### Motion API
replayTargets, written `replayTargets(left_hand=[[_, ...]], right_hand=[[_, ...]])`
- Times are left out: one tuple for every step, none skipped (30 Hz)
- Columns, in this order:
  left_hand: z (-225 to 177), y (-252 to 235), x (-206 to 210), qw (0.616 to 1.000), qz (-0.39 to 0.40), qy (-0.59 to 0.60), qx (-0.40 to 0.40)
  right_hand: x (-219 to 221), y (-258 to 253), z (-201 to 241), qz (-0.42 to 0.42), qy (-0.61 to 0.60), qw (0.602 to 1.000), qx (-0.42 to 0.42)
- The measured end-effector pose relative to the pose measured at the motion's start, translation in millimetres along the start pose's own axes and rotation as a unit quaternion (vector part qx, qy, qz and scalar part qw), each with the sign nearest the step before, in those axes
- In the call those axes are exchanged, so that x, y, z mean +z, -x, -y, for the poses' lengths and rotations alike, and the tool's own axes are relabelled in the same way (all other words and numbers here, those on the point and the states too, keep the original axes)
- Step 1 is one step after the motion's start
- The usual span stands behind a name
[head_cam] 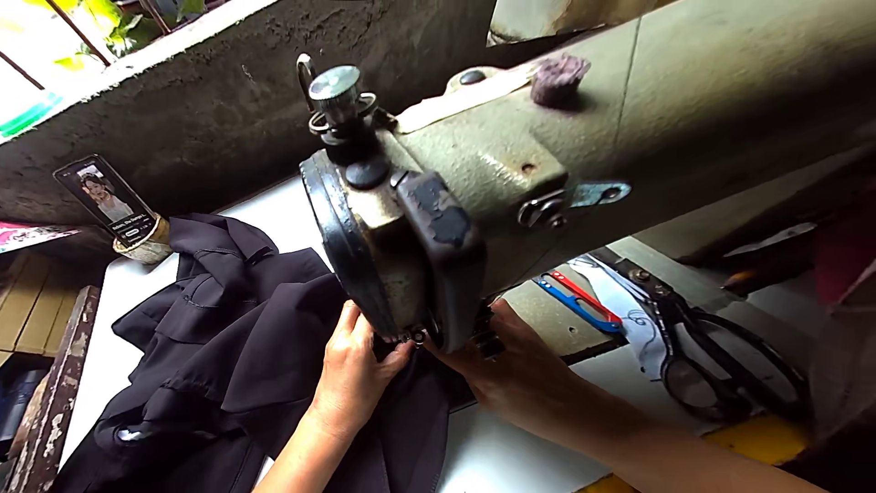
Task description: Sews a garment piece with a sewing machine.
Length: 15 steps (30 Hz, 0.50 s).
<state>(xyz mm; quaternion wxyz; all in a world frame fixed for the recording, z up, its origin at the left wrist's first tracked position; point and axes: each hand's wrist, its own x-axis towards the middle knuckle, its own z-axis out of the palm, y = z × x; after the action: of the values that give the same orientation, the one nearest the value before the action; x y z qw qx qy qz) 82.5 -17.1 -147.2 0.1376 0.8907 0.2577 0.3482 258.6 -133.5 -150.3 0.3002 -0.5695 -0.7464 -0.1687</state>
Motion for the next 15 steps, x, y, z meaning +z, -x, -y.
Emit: replayTargets(left_hand=[[0.8, -2.8, 0.1, 1.000, 0.009, 0.012, -0.005], [1.3, -4.1, 0.2, 1.000, 0.015, 0.016, -0.008], [1.3, -4.1, 0.4, 1.000, 0.016, 0.015, -0.007], [1.1, -3.2, 0.3, 1.000, 0.015, 0.011, -0.002], [1.1, -1.6, -0.6, 1.000, 0.014, 0.006, 0.004], [1.6, 0.1, -2.0, 1.000, 0.014, 0.005, 0.012], [2.5, 1.7, -3.4, 1.000, 0.014, 0.008, 0.017], [3.4, 3.1, -5.2, 1.000, 0.018, 0.013, 0.021], [4.7, 3.8, -6.7, 0.999, 0.024, 0.015, 0.023], [6.0, 4.1, -7.8, 0.999, 0.029, 0.016, 0.025], [7.2, 4.3, -8.4, 0.999, 0.033, 0.016, 0.028], [8.4, 4.3, -8.7, 0.999, 0.035, 0.017, 0.032], [9.5, 4.2, -9.0, 0.998, 0.038, 0.019, 0.035], [10.1, 3.9, -9.5, 0.998, 0.042, 0.023, 0.037], [10.2, 3.7, -9.9, 0.998, 0.047, 0.027, 0.035]], right_hand=[[-1.3, -1.0, -0.9, 0.001, 0.001, 1.000, 0.005], [-2.3, -1.7, -0.8, 0.002, 0.001, 1.000, 0.010], [-3.1, -1.4, -0.2, 0.003, -0.001, 1.000, 0.013], [-3.3, -0.6, 0.9, 0.001, -0.004, 1.000, 0.013], [-2.9, 0.9, 2.3, 0.004, -0.010, 1.000, 0.010], [-2.3, 2.4, 3.9, 0.010, -0.012, 1.000, 0.005], [-1.7, 4.1, 5.8, 0.016, -0.014, 1.000, 0.002], [-1.1, 5.6, 7.5, 0.024, -0.016, 1.000, -0.001], [-0.2, 6.7, 8.3, 0.029, -0.017, 0.999, -0.004], [0.9, 7.4, 8.6, 0.033, -0.019, 0.999, -0.006], [1.9, 7.9, 8.6, 0.036, -0.020, 0.999, -0.009], [2.5, 8.0, 8.4, 0.038, -0.020, 0.999, -0.012], [3.0, 7.6, 8.2, 0.039, -0.020, 0.999, -0.014], [3.3, 7.3, 8.0, 0.040, -0.023, 0.999, -0.016], [3.2, 7.1, 8.0, 0.041, -0.021, 0.999, -0.017]])
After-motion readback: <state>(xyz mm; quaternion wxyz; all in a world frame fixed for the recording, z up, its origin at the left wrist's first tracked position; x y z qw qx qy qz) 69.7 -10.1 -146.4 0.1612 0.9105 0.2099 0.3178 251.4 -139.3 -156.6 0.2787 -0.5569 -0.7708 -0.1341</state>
